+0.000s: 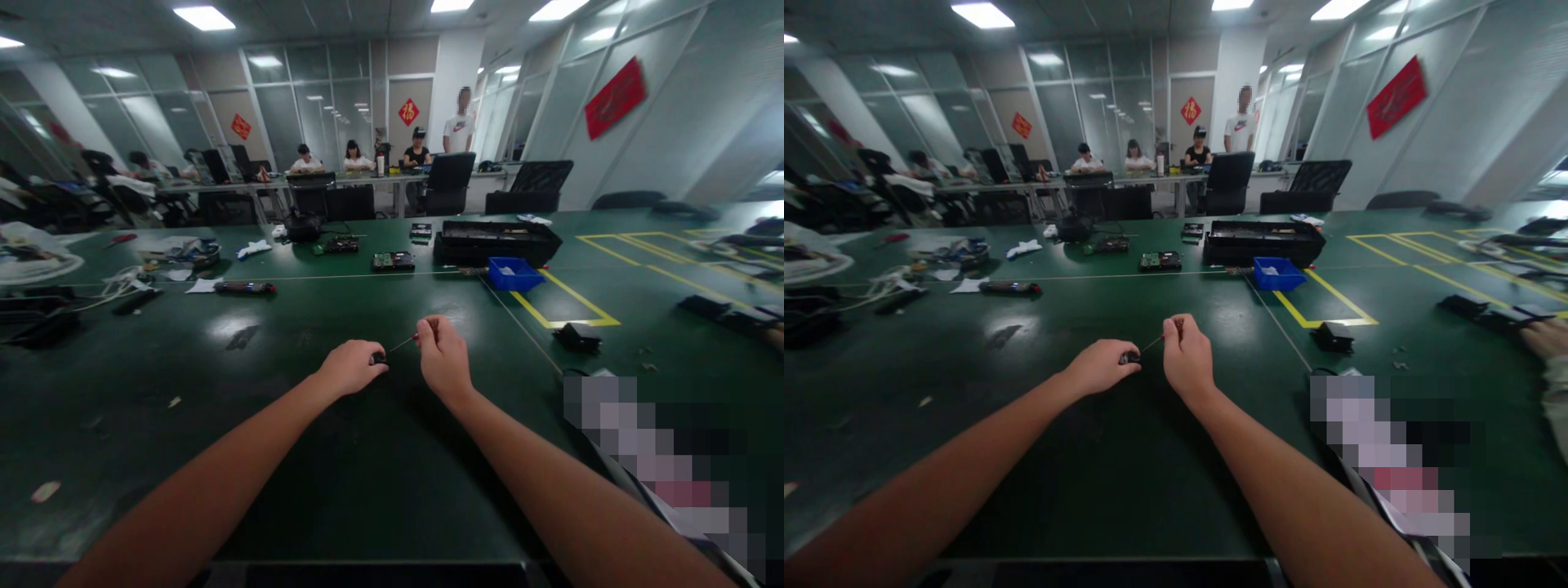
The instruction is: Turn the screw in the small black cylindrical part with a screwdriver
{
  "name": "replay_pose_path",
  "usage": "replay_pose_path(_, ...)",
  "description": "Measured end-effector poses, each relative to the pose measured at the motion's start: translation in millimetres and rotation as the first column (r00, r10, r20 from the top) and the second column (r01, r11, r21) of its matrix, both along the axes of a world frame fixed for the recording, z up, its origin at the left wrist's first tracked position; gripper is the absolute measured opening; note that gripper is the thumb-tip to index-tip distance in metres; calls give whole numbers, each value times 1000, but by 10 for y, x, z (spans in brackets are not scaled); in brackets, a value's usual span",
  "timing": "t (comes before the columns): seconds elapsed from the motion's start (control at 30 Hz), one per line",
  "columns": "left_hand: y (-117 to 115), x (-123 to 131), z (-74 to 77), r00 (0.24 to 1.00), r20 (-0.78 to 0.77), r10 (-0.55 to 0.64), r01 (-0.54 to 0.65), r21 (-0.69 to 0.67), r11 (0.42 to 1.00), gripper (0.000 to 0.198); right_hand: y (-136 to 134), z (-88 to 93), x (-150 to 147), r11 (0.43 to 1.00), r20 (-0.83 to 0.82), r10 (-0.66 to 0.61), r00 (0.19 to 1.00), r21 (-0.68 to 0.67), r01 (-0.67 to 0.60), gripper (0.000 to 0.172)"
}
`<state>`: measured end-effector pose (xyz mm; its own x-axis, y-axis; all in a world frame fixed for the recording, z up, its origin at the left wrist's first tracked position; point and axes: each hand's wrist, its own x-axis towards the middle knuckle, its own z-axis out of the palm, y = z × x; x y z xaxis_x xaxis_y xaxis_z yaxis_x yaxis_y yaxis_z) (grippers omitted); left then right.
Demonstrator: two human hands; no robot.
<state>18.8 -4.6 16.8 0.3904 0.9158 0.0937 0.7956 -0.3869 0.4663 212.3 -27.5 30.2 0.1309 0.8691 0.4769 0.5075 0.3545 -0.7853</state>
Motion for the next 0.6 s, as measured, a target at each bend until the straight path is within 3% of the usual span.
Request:
replay_pose_path(0.13, 83, -40, -14, 1000, -1, 18, -18, -28, 999, 18, -22, 23, -7, 1000, 28, 17, 999, 1, -17, 25)
replay_pose_path(0.2, 118, -129, 21, 993, 119, 22, -9, -113, 994, 20, -27, 25, -7, 1000, 28, 17, 999, -3, -17, 25)
replay_pose_path(0.27, 146, -267, 75, 942, 316, 114, -23, -276, 961, 24, -25, 19, -5, 1000, 22, 22, 1000, -8, -22, 26)
replay_pose_path(0.33, 168, -456, 140, 778, 551, 303, -21, -458, 889, 27, -19, 8, -3, 1000, 12, 24, 1000, -9, -23, 26)
replay_pose_path(0.4, 184, -693, 207, 509, 709, 488, 24, -578, 816, 26, -11, -4, -2, 1000, 7, 25, 1000, -7, -25, 26)
replay_pose_path(0.47, 190, -965, 271, 278, 761, 586, 52, -621, 782, 21, -4, -13, -1, 1000, 7, 25, 1000, -3, -25, 25)
replay_pose_path(0.53, 177, -1256, 328, 155, 766, 624, 12, -633, 774, 17, 0, -15, -1, 1000, 11, 27, 1000, -4, -27, 25)
replay_pose_path(0.6, 140, -1553, 375, 95, 761, 642, -57, -639, 767, 14, -1, -11, -1, 1000, 14, 28, 999, -8, -28, 25)
